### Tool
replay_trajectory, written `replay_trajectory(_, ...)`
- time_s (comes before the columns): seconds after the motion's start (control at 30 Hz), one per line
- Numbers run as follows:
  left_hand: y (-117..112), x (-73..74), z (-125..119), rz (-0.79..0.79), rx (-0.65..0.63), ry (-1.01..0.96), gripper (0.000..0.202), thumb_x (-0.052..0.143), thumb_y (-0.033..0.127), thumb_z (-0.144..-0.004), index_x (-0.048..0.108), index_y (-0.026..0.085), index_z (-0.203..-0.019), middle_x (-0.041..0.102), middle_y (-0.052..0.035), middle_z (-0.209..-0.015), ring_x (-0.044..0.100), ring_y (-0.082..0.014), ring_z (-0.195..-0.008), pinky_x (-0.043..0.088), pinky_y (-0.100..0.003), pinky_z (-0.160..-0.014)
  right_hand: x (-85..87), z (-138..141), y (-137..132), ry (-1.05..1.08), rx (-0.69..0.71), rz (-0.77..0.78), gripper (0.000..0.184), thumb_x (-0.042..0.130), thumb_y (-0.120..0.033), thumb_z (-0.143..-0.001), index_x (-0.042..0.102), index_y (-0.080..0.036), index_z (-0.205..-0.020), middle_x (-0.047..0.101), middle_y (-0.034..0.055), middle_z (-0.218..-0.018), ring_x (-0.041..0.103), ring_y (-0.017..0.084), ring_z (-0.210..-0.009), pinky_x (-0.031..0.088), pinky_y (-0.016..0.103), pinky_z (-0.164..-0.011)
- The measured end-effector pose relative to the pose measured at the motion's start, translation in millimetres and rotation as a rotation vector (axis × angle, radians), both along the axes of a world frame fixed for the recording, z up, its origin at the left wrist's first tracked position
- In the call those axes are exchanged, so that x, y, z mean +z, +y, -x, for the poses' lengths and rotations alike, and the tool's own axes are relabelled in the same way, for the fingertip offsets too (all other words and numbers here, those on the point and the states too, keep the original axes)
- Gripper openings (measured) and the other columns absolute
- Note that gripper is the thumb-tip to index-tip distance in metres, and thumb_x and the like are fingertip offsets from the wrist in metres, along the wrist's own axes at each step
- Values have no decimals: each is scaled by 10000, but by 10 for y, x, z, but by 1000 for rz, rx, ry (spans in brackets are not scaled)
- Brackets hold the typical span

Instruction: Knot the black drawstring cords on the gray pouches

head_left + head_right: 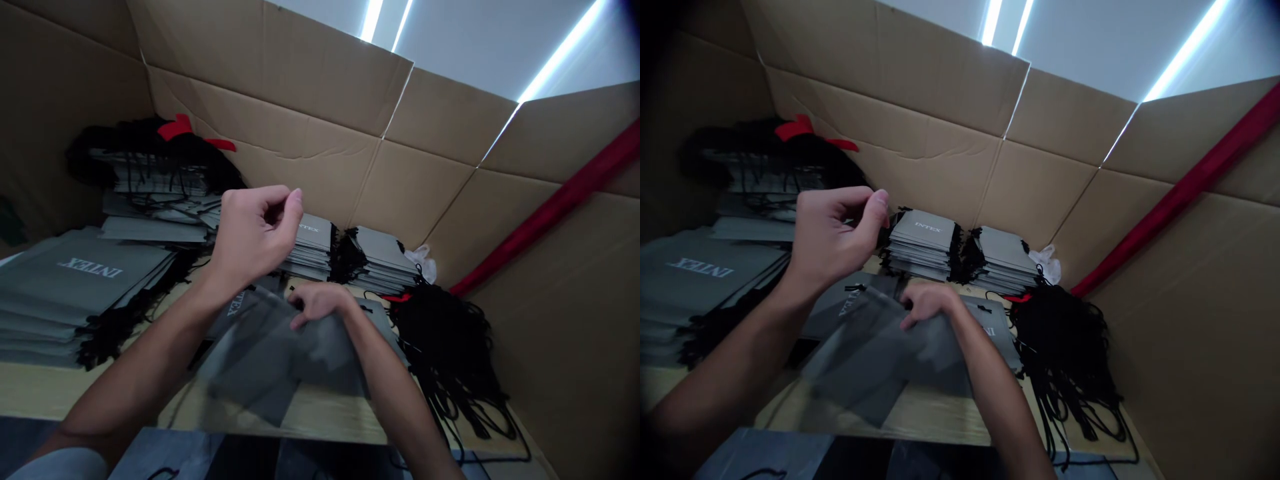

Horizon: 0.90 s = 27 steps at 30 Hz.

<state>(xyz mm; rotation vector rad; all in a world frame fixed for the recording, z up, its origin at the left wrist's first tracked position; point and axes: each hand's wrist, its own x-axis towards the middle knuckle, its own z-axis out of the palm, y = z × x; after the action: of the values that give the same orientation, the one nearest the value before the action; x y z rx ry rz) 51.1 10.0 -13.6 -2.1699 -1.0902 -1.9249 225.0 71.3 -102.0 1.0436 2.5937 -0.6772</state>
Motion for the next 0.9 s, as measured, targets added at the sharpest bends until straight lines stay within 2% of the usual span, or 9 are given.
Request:
replay_trajectory(0.17, -255, 101, 113, 171, 49, 47, 499, 576, 395, -1110, 639, 205, -652, 394, 39, -506, 351, -119, -485, 240, -341, -527, 707, -622, -496, 271, -139, -183, 243, 751, -369, -995, 659, -185, -864, 595, -44, -801, 504, 132, -749, 377, 256, -680)
replay_trajectory(0.27, -389, 95, 72, 438, -62, 228, 560, 540, 568, -1116, 672, 218, -700, 590, 3, -581, 514, -161, -533, 326, -331, -531, 951, -721, -968, 450, -374, -435, 109, 654, -255, -1003, 700, -176, -943, 672, -7, -845, 527, 142, -729, 371, 277, -657)
replay_trajectory(0.4, -405, -31, -126, 584, -311, 251, 460, 545, 622, -1102, 706, 229, -927, 762, -18, -860, 677, -205, -745, 499, -321, -644, 855, -416, -1352, 568, -355, -587, 77, 671, -148, -911, 657, -190, -848, 697, -2, -800, 555, 141, -674, 396, 290, -644)
replay_trajectory(0.5, -342, -134, -200, 474, -284, 188, 385, 499, 495, -1131, 625, 227, -886, 700, -19, -799, 611, -194, -693, 472, -327, -604, 746, -229, -1387, 527, -267, -658, 81, 691, -192, -955, 710, -163, -1028, 789, 92, -1000, 693, 222, -854, 503, 342, -782)
replay_trajectory(0.57, -296, -165, -182, 357, -251, 157, 225, 502, 360, -1131, 628, 220, -1006, 708, -25, -862, 608, -186, -709, 474, -319, -613, 765, -249, -1380, 500, -206, -618, 125, 735, -240, -1002, 721, -168, -1102, 799, 91, -1061, 715, 231, -920, 529, 351, -829)
replay_trajectory(0.67, -255, -141, -121, 262, -274, 147, 201, 521, 248, -1117, 619, 215, -1289, 744, -28, -989, 650, -172, -762, 517, -296, -673, 901, -436, -1426, 581, -186, -547, 128, 763, -194, -1019, 703, -213, -907, 709, -31, -814, 614, 138, -722, 460, 278, -687)
replay_trajectory(0.73, -255, -106, -99, 272, -334, 191, 186, 529, 275, -1132, 664, 223, -1248, 776, -23, -1015, 698, -173, -818, 545, -287, -732, 996, -564, -1486, 706, -235, -616, 189, 688, -101, -1035, 708, -218, -888, 660, -56, -767, 562, 103, -670, 421, 251, -640)
replay_trajectory(0.8, -276, -85, -101, 267, -375, 224, 203, 528, 332, -1156, 699, 231, -1199, 809, -24, -1079, 736, -177, -886, 558, -281, -785, 1055, -634, -1535, 822, -281, -734, 226, 627, -38, -1022, 745, -226, -980, 705, -40, -889, 598, 96, -724, 453, 236, -672)
replay_trajectory(0.9, -335, -91, -127, 210, -348, 251, 263, 489, 351, -1183, 629, 239, -1374, 805, -31, -1175, 747, -167, -914, 554, -268, -793, 1063, -620, -1558, 933, -367, -865, 200, 687, -70, -995, 762, -235, -1078, 700, -33, -938, 602, 96, -712, 487, 242, -674)
